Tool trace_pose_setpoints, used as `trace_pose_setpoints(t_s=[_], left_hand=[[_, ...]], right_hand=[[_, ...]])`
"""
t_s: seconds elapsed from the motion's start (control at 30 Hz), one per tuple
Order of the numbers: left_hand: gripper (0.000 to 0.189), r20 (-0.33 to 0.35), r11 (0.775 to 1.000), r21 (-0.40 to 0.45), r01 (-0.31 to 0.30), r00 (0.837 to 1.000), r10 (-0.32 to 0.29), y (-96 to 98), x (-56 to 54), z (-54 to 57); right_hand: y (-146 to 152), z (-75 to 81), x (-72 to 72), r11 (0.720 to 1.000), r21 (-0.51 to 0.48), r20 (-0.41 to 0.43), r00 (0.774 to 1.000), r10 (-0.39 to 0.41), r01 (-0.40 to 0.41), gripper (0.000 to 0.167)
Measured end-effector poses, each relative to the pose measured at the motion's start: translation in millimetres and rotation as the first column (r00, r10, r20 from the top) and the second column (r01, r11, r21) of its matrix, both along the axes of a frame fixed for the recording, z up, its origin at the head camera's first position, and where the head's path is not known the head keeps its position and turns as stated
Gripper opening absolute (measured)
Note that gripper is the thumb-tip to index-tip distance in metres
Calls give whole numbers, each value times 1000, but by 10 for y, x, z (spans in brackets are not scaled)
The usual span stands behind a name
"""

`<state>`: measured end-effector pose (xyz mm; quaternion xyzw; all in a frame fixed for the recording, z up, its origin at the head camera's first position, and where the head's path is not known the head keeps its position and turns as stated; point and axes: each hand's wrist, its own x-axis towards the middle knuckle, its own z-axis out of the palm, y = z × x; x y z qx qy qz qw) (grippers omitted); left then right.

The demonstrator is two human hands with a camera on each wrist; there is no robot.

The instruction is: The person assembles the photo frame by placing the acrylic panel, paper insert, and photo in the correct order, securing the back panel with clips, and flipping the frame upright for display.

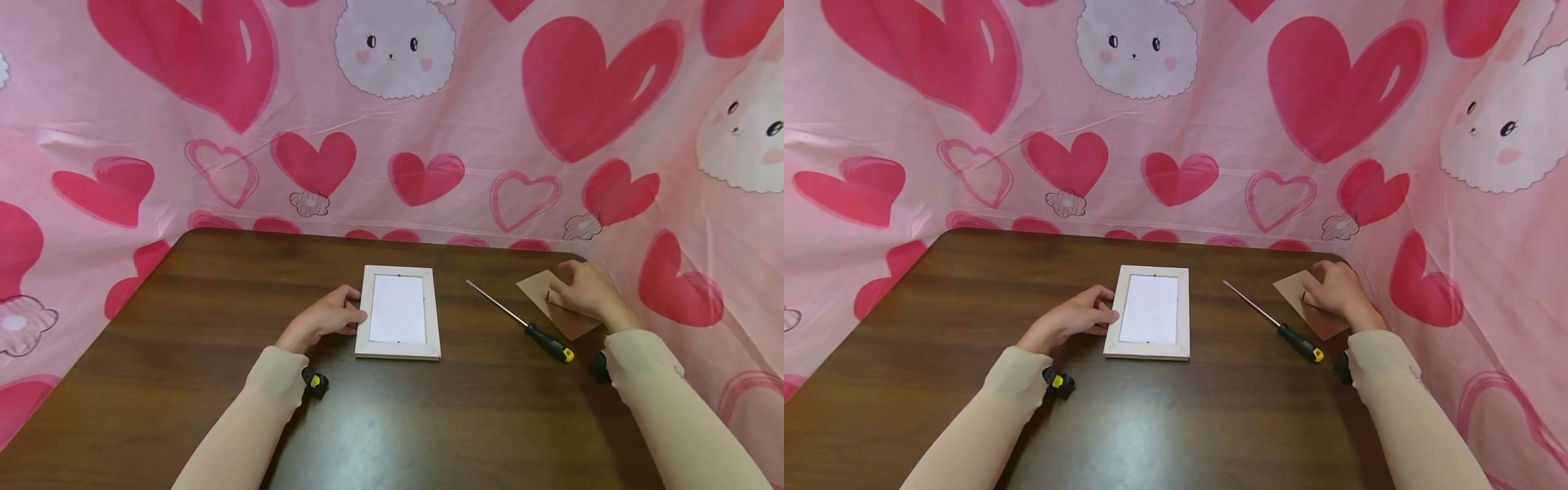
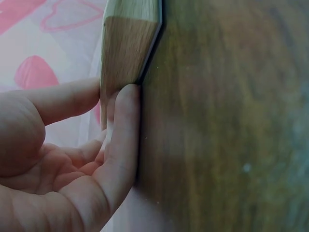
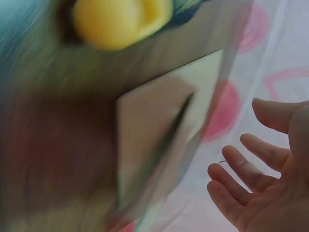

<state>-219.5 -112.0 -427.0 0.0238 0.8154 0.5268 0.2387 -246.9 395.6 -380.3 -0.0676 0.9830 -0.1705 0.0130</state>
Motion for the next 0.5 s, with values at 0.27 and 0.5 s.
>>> trace_pose_setpoints(t_s=[0.27,0.5], left_hand=[[52,6,1000,1,11,1000,-11,1,-17,-9],[51,12,1000,3,6,1000,-6,-2,-14,0]], right_hand=[[196,-109,-41,995,96,91,996,24,-33,69],[248,-133,-80,987,160,177,984,1,-30,75]])
